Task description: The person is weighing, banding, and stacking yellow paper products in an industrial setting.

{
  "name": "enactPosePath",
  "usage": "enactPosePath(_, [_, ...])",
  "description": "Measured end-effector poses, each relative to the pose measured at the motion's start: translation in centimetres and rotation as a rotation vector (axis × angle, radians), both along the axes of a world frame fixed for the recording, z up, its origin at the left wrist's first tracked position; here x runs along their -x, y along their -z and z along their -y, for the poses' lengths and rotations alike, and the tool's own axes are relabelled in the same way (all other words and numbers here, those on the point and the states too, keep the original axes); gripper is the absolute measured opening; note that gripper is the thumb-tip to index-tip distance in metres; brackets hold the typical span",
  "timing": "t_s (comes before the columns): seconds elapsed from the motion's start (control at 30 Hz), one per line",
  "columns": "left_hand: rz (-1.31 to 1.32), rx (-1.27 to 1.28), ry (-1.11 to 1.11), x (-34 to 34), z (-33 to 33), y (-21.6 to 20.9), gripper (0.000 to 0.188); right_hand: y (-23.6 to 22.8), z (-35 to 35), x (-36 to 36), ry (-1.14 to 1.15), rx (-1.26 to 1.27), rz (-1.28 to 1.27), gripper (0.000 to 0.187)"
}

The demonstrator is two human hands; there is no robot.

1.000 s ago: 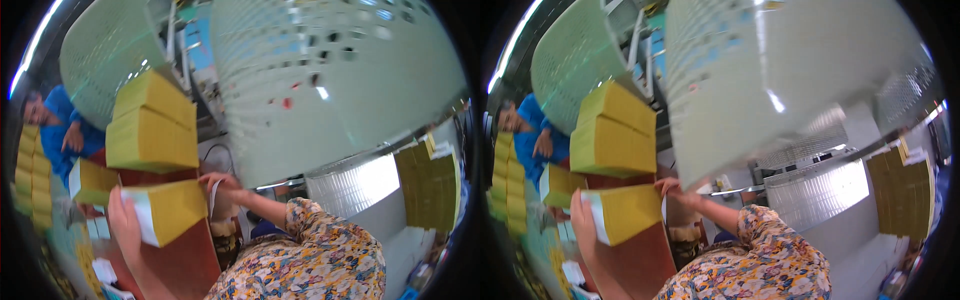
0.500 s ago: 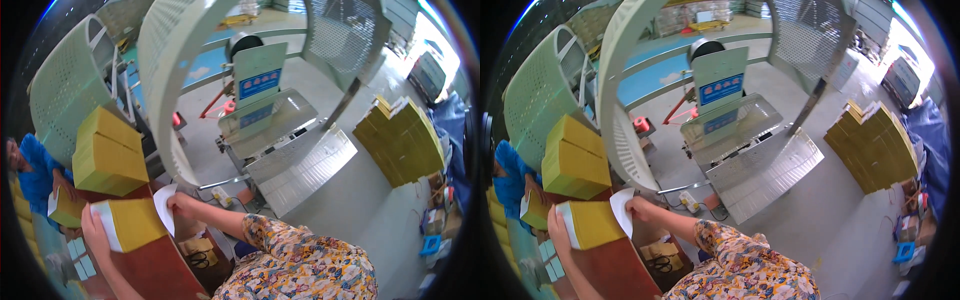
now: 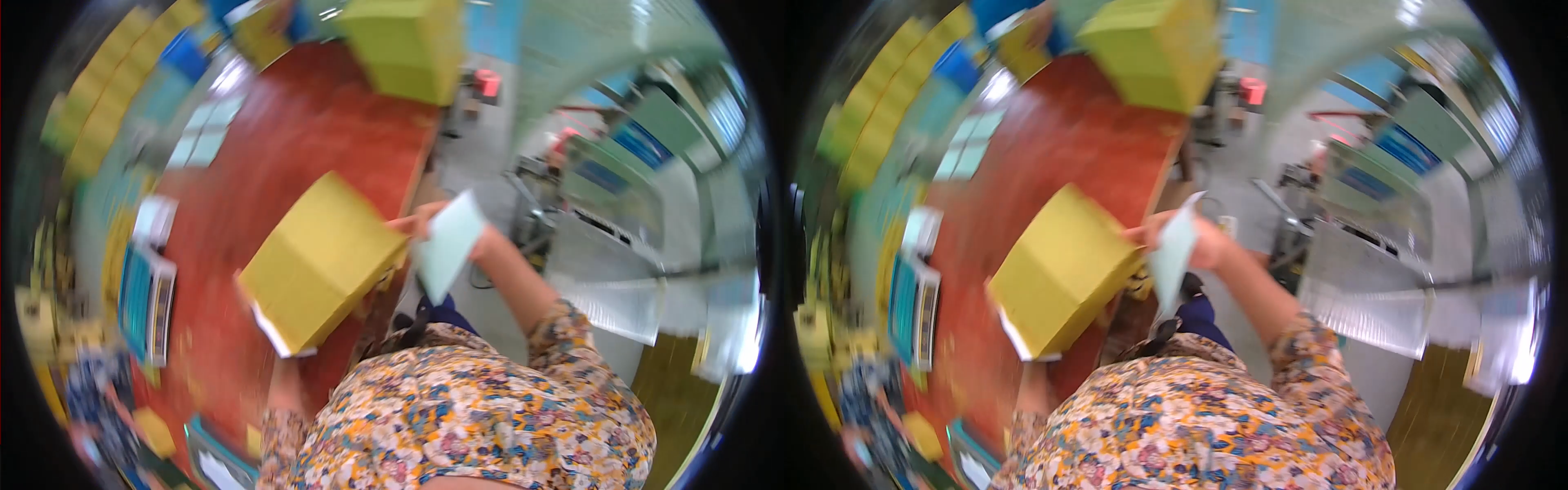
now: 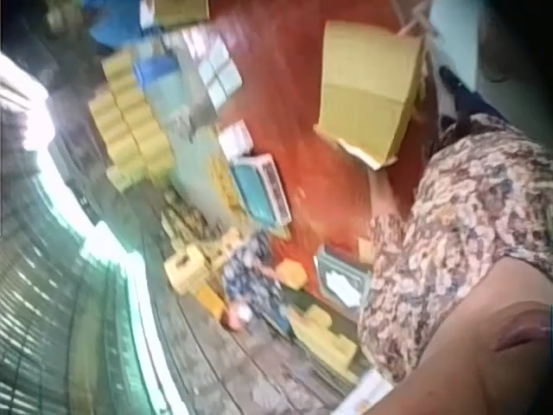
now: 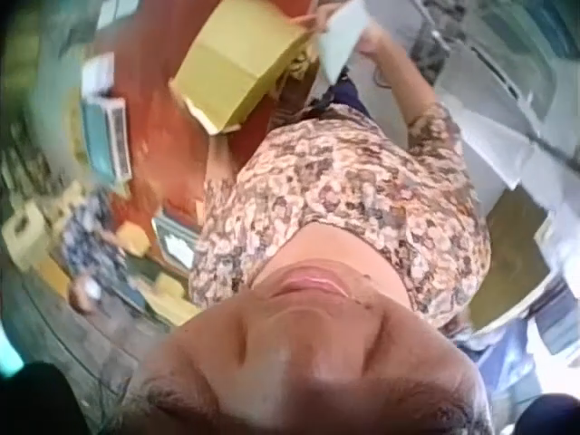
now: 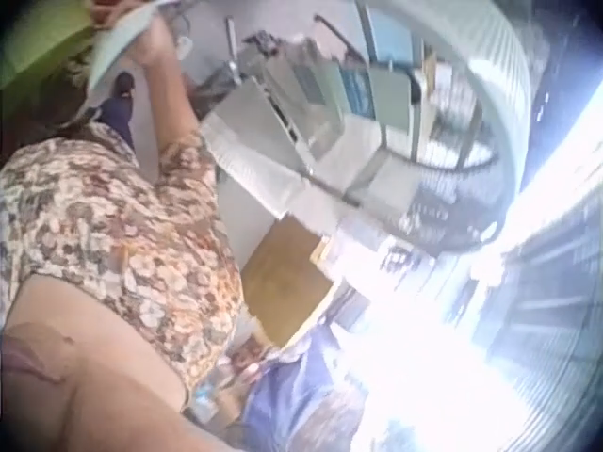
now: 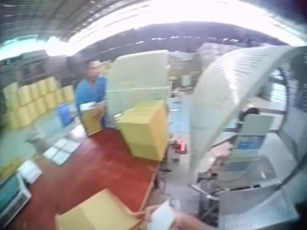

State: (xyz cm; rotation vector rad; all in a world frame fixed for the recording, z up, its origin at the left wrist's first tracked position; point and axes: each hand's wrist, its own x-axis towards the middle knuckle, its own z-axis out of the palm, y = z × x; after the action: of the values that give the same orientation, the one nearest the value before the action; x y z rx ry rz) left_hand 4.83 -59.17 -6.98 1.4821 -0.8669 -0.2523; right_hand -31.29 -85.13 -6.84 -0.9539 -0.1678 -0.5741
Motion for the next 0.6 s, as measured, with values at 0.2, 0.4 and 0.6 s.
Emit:
enactPosePath(0.2, [0.068, -0.045, -0.251, 4.2, -1.3, 2.1, 0.054, 0.8, 1.9, -4.2, -0.289, -0.337, -0.227, 0.024])
enactPosePath(0.4, [-0.022, -0.207, -0.316, 5.0, -3.0, 0.8, 0.059, 1.9, 4.8, -7.2, -0.093, -0.097, -0.978, 0.037])
enactPosePath(0.6, [-0.497, -0.044, -0.082, 5.6, -5.3, 0.0, 0.056, 0.5, 3.4, -8.9, -0.006, 0.062, -0.971, 0.061])
